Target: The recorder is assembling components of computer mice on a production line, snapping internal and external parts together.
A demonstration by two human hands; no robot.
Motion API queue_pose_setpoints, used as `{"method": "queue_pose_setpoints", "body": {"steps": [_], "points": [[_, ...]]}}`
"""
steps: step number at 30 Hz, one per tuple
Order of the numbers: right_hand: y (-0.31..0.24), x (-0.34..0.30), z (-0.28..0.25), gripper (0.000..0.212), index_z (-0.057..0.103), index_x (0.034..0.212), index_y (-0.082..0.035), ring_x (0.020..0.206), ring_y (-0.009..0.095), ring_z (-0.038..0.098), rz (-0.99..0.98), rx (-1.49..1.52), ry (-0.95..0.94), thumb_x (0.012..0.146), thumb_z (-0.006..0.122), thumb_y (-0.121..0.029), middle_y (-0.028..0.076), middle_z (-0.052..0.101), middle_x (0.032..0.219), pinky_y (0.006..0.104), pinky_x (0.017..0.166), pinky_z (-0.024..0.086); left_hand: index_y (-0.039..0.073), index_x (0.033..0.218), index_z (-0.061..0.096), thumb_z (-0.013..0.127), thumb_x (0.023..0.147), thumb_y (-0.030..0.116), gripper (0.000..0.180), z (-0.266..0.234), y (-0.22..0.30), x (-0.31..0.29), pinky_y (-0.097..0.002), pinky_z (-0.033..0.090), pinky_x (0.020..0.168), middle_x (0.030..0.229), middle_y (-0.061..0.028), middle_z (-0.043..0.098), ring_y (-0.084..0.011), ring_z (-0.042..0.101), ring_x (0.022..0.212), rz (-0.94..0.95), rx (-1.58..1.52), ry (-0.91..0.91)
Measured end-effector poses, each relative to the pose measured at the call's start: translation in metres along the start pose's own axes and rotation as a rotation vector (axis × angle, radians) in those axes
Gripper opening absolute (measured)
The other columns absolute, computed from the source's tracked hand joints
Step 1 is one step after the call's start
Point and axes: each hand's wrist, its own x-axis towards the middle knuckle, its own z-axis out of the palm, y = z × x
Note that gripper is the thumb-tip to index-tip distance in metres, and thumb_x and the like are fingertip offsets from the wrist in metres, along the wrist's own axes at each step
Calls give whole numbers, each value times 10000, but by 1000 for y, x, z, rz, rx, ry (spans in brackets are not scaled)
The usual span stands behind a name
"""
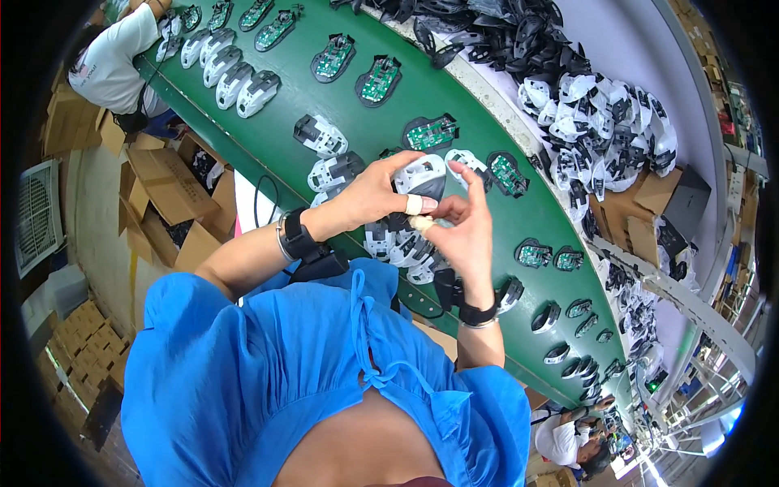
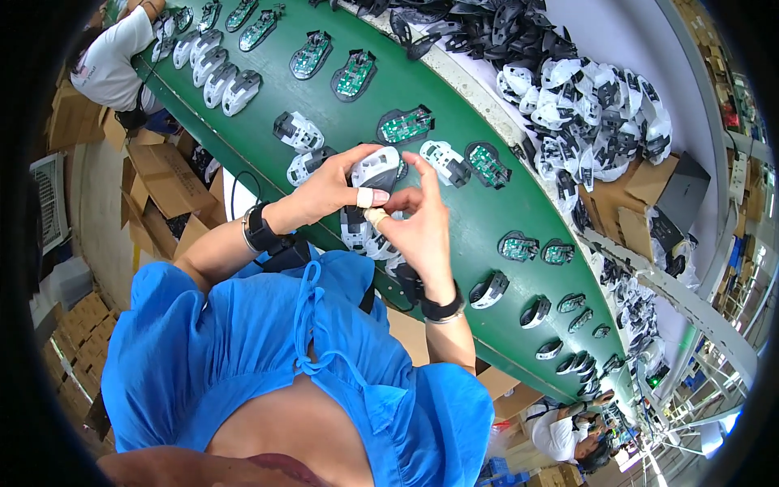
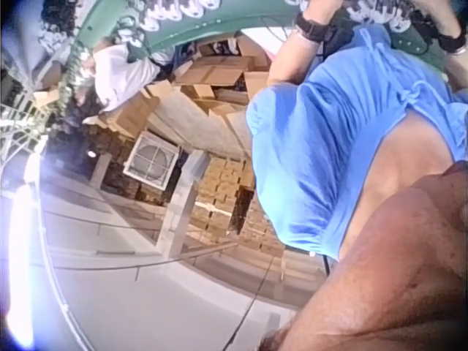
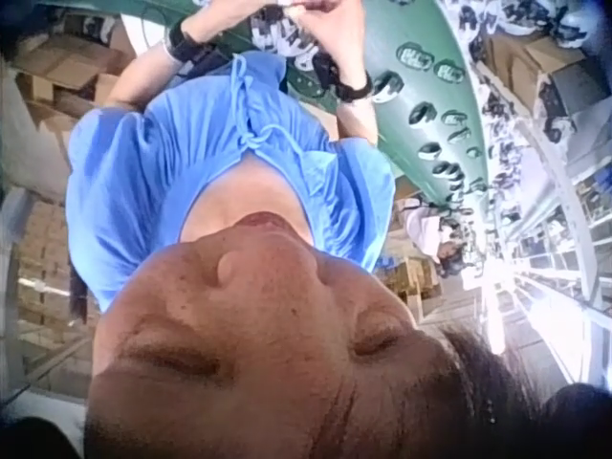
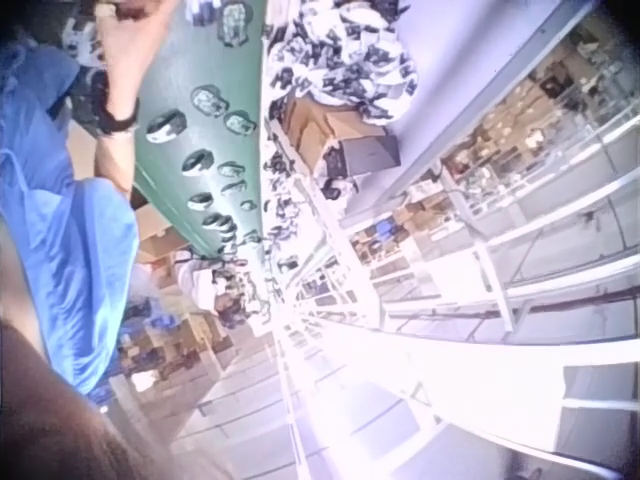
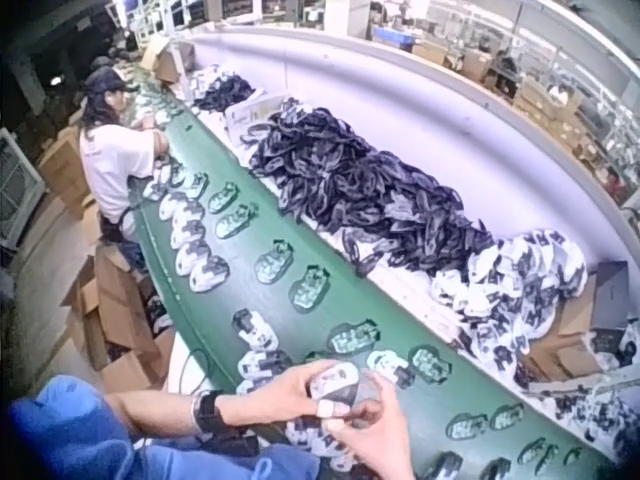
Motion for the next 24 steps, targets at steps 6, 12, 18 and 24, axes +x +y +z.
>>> {"method": "queue_pose_setpoints", "body": {"steps": [6, 12, 18, 24], "points": [[12, 23, -31, 738, 437, 1364, -29, 1115, 213, 563, 11, 342, -283, 700, 757, -65, 112, 595, 1211, 346, 979, 422, -6, 1219, 453, 852, 628, 270, 764, -2, 4, -3, -329, 441, 918, 1126, -143, 577, -216, 558, 1072, 56, 222, -78], [19, 18, -17, 508, 547, 1242, 36, 1010, 172, 612, 244, 527, -284, 748, 664, 14, 126, 649, 1102, 291, 886, 472, -24, 1148, 482, 856, 627, 280, 710, -7, -2, -14, -290, 460, 847, 1024, -120, 598, -175, 572, 968, -60, 206, -98], [35, 28, -23, 446, 565, 1210, 32, 975, 176, 621, 282, 649, -197, 770, 627, -13, 111, 648, 1086, 287, 866, 477, -50, 1242, 418, 877, 585, 332, 888, -9, -13, 1, -328, 452, 901, 1122, -184, 562, -243, 564, 1040, -27, 285, -123], [29, 25, -31, 736, 477, 1304, -33, 1177, 220, 506, 107, 274, -220, 631, 759, -130, 139, 520, 1272, 356, 986, 410, -39, 1119, 517, 836, 580, 294, 710, -15, -13, 1, -347, 473, 841, 985, -184, 635, -258, 624, 910, -103, 656, -244]]}}
